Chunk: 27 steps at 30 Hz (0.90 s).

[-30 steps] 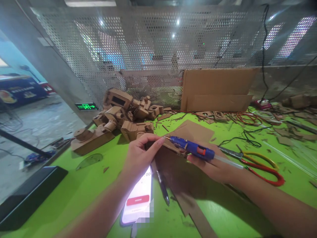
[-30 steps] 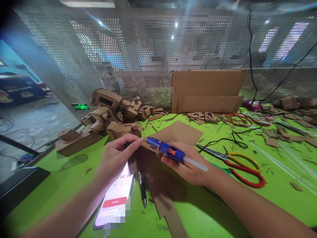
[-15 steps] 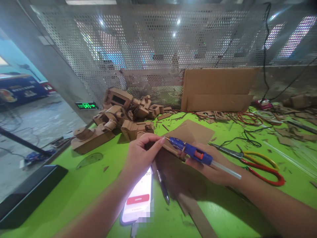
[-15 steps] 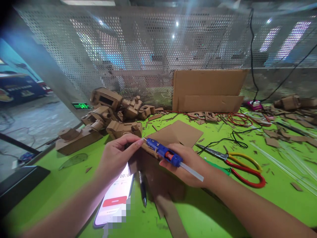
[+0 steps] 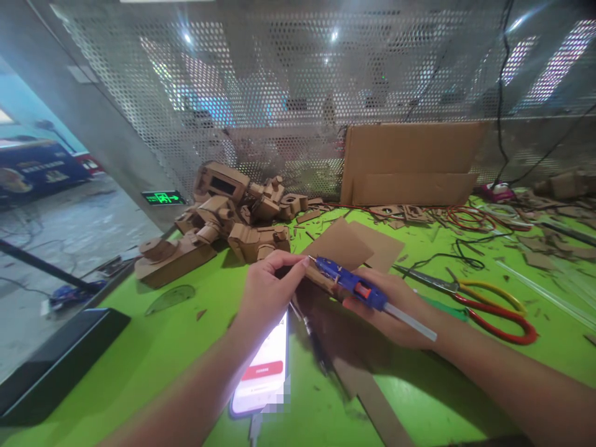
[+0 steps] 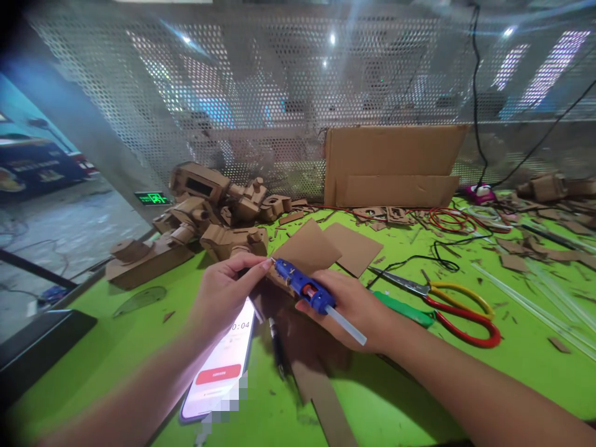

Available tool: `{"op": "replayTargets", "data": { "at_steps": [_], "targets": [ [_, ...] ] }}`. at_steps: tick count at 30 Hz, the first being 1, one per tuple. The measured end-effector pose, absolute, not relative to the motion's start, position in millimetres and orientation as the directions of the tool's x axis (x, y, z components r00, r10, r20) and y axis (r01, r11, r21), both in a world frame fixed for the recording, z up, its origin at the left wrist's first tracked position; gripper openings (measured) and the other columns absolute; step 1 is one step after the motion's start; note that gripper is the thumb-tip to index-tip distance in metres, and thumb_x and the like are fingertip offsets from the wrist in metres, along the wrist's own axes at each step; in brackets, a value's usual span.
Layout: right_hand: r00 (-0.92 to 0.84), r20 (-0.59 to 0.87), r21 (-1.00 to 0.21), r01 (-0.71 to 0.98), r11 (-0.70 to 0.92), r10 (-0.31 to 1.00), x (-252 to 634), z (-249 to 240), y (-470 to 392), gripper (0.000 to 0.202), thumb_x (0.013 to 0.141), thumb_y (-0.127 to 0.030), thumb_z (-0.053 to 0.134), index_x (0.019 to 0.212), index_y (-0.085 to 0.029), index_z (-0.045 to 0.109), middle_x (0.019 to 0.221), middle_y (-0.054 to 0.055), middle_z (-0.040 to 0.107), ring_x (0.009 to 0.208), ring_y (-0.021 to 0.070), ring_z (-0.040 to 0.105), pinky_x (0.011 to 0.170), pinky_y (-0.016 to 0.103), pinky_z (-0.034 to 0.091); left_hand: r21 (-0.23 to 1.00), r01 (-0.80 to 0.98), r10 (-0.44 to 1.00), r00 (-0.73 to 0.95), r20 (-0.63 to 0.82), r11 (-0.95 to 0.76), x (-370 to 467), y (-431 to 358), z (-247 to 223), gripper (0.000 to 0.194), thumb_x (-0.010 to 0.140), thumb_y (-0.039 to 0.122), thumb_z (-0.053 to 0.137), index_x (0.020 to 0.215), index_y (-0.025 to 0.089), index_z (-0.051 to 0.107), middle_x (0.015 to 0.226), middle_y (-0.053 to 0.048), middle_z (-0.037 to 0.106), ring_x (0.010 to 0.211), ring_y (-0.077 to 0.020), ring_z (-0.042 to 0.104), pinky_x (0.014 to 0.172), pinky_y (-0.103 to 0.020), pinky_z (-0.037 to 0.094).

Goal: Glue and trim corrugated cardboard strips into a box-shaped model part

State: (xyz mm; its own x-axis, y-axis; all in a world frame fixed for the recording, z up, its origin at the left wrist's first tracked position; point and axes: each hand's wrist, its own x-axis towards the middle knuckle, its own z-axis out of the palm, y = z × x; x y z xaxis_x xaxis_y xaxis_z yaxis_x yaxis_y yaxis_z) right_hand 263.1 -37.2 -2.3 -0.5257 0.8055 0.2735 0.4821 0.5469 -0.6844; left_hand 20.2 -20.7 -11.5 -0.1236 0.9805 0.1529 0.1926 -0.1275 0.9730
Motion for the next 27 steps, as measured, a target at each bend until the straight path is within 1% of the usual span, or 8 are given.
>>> {"op": "replayTargets", "data": {
  "at_steps": [6, 10, 13, 16, 19, 24, 27],
  "targets": [
    [-0.503, 0.294, -0.673, 0.495, 0.550, 0.813, 261.5, -0.4, -38.8, 0.019, 0.101, -0.041, 0.062, 0.098, -0.022, 0.065, 0.091, 0.004, 0.071, 0.078, 0.0194, 0.061, 0.072, 0.030, 0.046, 0.952, 0.282, 0.972, -0.161, 0.170, -0.120, 22.1, -21.0, -5.9, 0.027, 0.080, 0.046, 0.083, 0.084, 0.019, 0.084, 0.081, -0.005, 0.077, 0.076, -0.0202, 0.064, 0.069, -0.032, 0.045],
    [-0.499, 0.300, -0.670, 0.496, 0.552, 0.813, 262.5, 1.7, -38.3, 0.019, 0.102, -0.041, 0.061, 0.100, -0.022, 0.065, 0.091, 0.005, 0.071, 0.079, 0.0199, 0.062, 0.072, 0.030, 0.046, 0.936, 0.302, 0.972, -0.088, 0.216, -0.180, 20.2, -21.8, -3.0, 0.029, 0.085, 0.048, 0.080, 0.090, 0.021, 0.084, 0.090, -0.006, 0.080, 0.085, -0.0228, 0.068, 0.077, -0.034, 0.049],
    [-0.520, 0.313, -0.661, 0.482, 0.575, 0.795, 263.5, -0.5, -37.8, 0.014, 0.101, -0.036, 0.062, 0.100, -0.022, 0.065, 0.091, 0.003, 0.071, 0.079, 0.0185, 0.062, 0.072, 0.028, 0.046, 0.903, 0.362, 0.962, -0.055, 0.268, -0.231, 20.5, -22.7, -4.9, 0.026, 0.090, 0.046, 0.075, 0.094, 0.023, 0.084, 0.092, -0.005, 0.079, 0.086, -0.0231, 0.068, 0.077, -0.035, 0.049],
    [-0.525, 0.337, -0.648, 0.473, 0.597, 0.782, 263.4, -5.6, -37.8, 0.010, 0.100, -0.033, 0.065, 0.099, -0.023, 0.063, 0.089, 0.002, 0.069, 0.077, 0.0169, 0.061, 0.070, 0.026, 0.045, 0.818, 0.482, 0.919, -0.062, 0.390, -0.315, 22.6, -22.4, -10.9, 0.021, 0.092, 0.040, 0.071, 0.086, 0.023, 0.083, 0.084, -0.004, 0.075, 0.083, -0.0229, 0.066, 0.077, -0.036, 0.048],
    [-0.510, 0.328, -0.652, 0.487, 0.581, 0.795, 260.7, -7.4, -39.2, 0.012, 0.100, -0.034, 0.065, 0.096, -0.023, 0.063, 0.086, 0.001, 0.069, 0.073, 0.0166, 0.061, 0.067, 0.026, 0.044, 0.726, 0.574, 0.872, -0.043, 0.488, -0.379, 25.1, -21.3, -16.4, 0.024, 0.095, 0.037, 0.066, 0.079, 0.024, 0.079, 0.080, -0.004, 0.072, 0.083, -0.0230, 0.064, 0.077, -0.037, 0.048],
    [-0.464, 0.281, -0.720, 0.477, 0.504, 0.840, 253.7, -2.5, -42.6, 0.014, 0.100, -0.035, 0.064, 0.094, -0.023, 0.066, 0.084, 0.002, 0.072, 0.071, 0.0173, 0.061, 0.066, 0.027, 0.046, 0.677, 0.635, 0.858, -0.041, 0.512, -0.373, 27.9, -21.4, -15.6, 0.025, 0.094, 0.032, 0.064, 0.073, 0.023, 0.072, 0.077, -0.003, 0.068, 0.076, -0.0207, 0.061, 0.071, -0.035, 0.044],
    [-0.461, 0.279, -0.743, 0.453, 0.494, 0.843, 252.2, -2.4, -43.1, 0.018, 0.101, -0.039, 0.063, 0.096, -0.022, 0.067, 0.087, 0.003, 0.074, 0.073, 0.0182, 0.063, 0.067, 0.027, 0.047, 0.657, 0.660, 0.854, -0.047, 0.519, -0.364, 28.9, -21.5, -15.3, 0.024, 0.093, 0.028, 0.064, 0.070, 0.022, 0.068, 0.074, -0.002, 0.065, 0.073, -0.0197, 0.059, 0.068, -0.033, 0.042]
  ]
}}
